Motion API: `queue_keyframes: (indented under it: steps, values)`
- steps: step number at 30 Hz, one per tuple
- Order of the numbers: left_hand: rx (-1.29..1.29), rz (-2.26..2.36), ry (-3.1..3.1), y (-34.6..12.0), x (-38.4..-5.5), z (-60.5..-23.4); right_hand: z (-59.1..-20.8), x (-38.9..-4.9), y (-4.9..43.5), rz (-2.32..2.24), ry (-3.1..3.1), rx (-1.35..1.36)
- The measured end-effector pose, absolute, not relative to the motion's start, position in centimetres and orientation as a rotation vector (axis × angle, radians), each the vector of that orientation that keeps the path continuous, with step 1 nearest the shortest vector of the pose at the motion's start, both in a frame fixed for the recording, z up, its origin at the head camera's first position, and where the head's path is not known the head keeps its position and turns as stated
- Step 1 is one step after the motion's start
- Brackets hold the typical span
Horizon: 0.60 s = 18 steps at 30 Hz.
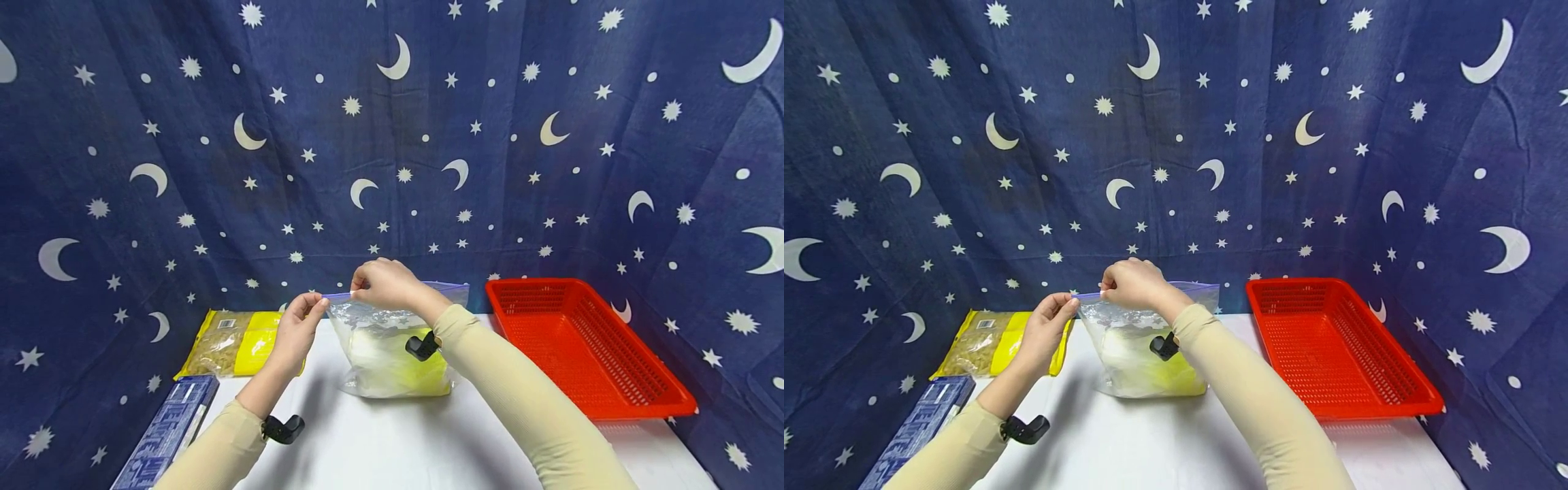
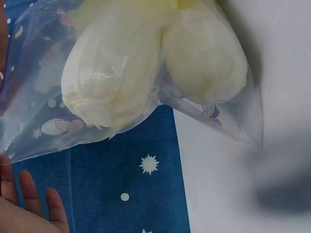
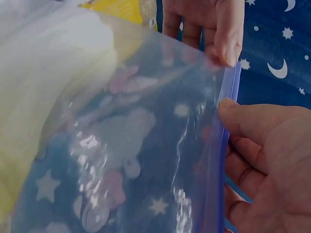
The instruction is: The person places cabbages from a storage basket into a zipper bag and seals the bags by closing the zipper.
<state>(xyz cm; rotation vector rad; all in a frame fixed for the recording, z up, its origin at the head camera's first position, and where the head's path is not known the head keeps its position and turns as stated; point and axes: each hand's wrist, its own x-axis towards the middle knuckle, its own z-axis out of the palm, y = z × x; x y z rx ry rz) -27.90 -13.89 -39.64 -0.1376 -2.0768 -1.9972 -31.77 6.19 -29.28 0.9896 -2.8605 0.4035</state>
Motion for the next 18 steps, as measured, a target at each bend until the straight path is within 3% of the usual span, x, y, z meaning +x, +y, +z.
queue_keyframes:
  steps: [18]
  values:
    - [-0.151, -1.991, -2.114, -13.7, -28.1, -39.6, -29.3, -31.7, 12.2, 0.451, -2.877, 0.902]
